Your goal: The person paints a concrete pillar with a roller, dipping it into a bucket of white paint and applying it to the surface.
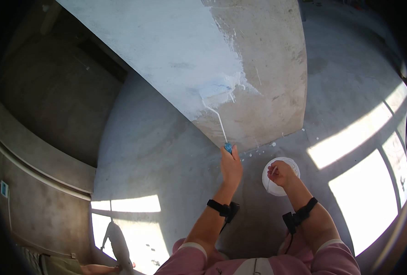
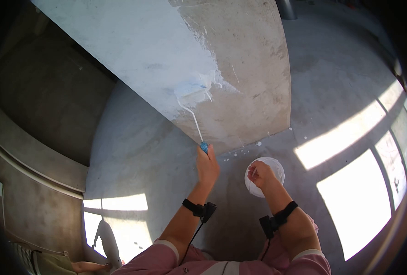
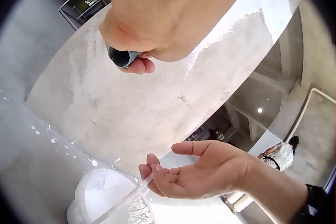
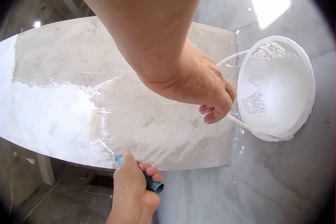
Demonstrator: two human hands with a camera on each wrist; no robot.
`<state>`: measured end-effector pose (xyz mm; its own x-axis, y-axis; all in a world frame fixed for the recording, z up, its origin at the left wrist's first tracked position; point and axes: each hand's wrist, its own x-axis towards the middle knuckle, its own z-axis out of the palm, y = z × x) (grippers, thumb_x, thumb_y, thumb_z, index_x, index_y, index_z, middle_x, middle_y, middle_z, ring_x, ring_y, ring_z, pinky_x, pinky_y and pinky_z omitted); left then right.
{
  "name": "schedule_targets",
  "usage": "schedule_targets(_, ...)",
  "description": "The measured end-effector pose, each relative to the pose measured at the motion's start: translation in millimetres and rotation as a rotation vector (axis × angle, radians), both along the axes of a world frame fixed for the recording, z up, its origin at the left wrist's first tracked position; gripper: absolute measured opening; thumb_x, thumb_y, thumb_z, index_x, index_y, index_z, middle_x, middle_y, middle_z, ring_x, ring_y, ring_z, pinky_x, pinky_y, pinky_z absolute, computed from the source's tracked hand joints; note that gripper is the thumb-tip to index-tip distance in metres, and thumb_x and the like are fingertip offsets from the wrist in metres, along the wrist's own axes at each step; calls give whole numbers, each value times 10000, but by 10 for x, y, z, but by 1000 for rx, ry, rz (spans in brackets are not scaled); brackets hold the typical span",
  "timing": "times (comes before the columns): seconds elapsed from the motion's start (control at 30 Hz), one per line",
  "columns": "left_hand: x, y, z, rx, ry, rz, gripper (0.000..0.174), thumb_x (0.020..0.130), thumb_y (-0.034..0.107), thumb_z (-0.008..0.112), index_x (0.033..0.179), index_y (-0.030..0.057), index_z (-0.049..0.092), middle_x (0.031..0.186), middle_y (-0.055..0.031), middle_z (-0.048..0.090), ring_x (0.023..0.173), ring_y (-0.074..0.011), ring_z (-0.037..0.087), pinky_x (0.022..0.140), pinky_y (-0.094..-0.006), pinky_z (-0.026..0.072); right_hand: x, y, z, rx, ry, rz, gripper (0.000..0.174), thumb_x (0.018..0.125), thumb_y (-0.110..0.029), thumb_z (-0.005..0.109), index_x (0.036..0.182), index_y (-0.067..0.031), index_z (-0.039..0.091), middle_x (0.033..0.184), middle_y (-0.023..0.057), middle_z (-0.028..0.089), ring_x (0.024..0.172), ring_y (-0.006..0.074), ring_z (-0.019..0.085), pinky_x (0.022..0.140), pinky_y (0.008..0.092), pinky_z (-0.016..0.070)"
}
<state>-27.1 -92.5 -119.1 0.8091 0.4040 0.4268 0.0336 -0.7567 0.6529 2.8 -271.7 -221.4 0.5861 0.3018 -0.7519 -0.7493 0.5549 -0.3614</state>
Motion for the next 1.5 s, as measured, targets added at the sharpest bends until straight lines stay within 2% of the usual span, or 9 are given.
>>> schedule_targets(0.1, 112, -141, 416, -301, 103, -19, 302, 1010, 250, 454, 991, -52, 456, 691, -228, 550, 672, -451, 572, 623, -487, 444, 6, -46, 14, -5, -13, -7, 50, 825, -65, 581, 864, -33, 583, 796, 101, 593, 733, 207, 572, 644, 350, 536)
schedule_targets(0.3, 200, -76, 216, 69, -121, 29, 312, 992, 262, 492, 982, -48, 460, 704, -240, 578, 635, -444, 582, 607, -489, 443, -25, 12, 36, -21, 6, -7, 54, 826, -68, 584, 862, -28, 582, 799, 101, 592, 734, 207, 573, 646, 346, 535)
schedule_targets(0.6, -148, -206, -150, -240, 255, 15, 348, 1006, 292, 467, 1025, -55, 450, 726, -283, 608, 702, -493, 599, 597, -530, 445, -31, 0, 99, -23, 24, 9, 59, 828, -75, 583, 859, -25, 584, 806, 100, 593, 745, 204, 572, 655, 340, 538)
schedule_targets(0.93, 281, -268, 240, -267, 111, -34, 325, 1003, 277, 479, 990, -48, 459, 786, -296, 609, 755, -496, 591, 631, -522, 440, -42, 19, 71, -6, -4, 5, 43, 825, -71, 582, 835, -29, 588, 797, 92, 597, 727, 194, 570, 636, 330, 540)
schedule_targets(1.0, 316, -144, -63, -160, 44, -48, 361, 1006, 321, 484, 996, -39, 452, 703, -200, 572, 626, -291, 623, 468, -402, 461, -41, 43, 57, -9, 4, 6, 41, 826, -70, 583, 832, -30, 589, 793, 91, 595, 725, 192, 569, 639, 330, 541)
schedule_targets(1.03, 253, -185, -114, -162, 42, -50, 361, 1006, 321, 484, 996, -39, 452, 703, -200, 572, 626, -291, 623, 468, -402, 461, -32, 36, 61, -13, 3, 8, 38, 827, -69, 583, 829, -31, 589, 789, 91, 592, 723, 191, 567, 642, 330, 542)
schedule_targets(1.1, 76, -268, -213, 48, 17, 26, 338, 996, 289, 502, 984, -46, 466, 707, -231, 583, 640, -400, 602, 568, -466, 469, -32, 13, 77, -6, 7, 5, 37, 828, -68, 585, 830, -31, 590, 787, 89, 590, 722, 190, 566, 642, 329, 541)
schedule_targets(1.2, -33, -309, -233, -98, 132, 13, 313, 990, 269, 505, 991, -43, 481, 727, -257, 586, 678, -484, 565, 659, -509, 454, -34, 14, 122, -13, 14, 0, 35, 824, -65, 586, 827, -30, 591, 778, 86, 583, 719, 188, 564, 641, 328, 539)
schedule_targets(1.5, 371, -359, 240, -125, 82, -52, 314, 1000, 278, 487, 999, -33, 441, 756, -288, 604, 729, -491, 603, 614, -515, 460, -35, -15, 159, -39, -7, 14, 32, 800, -56, 590, 802, -25, 594, 768, 84, 572, 715, 192, 560, 646, 323, 534)
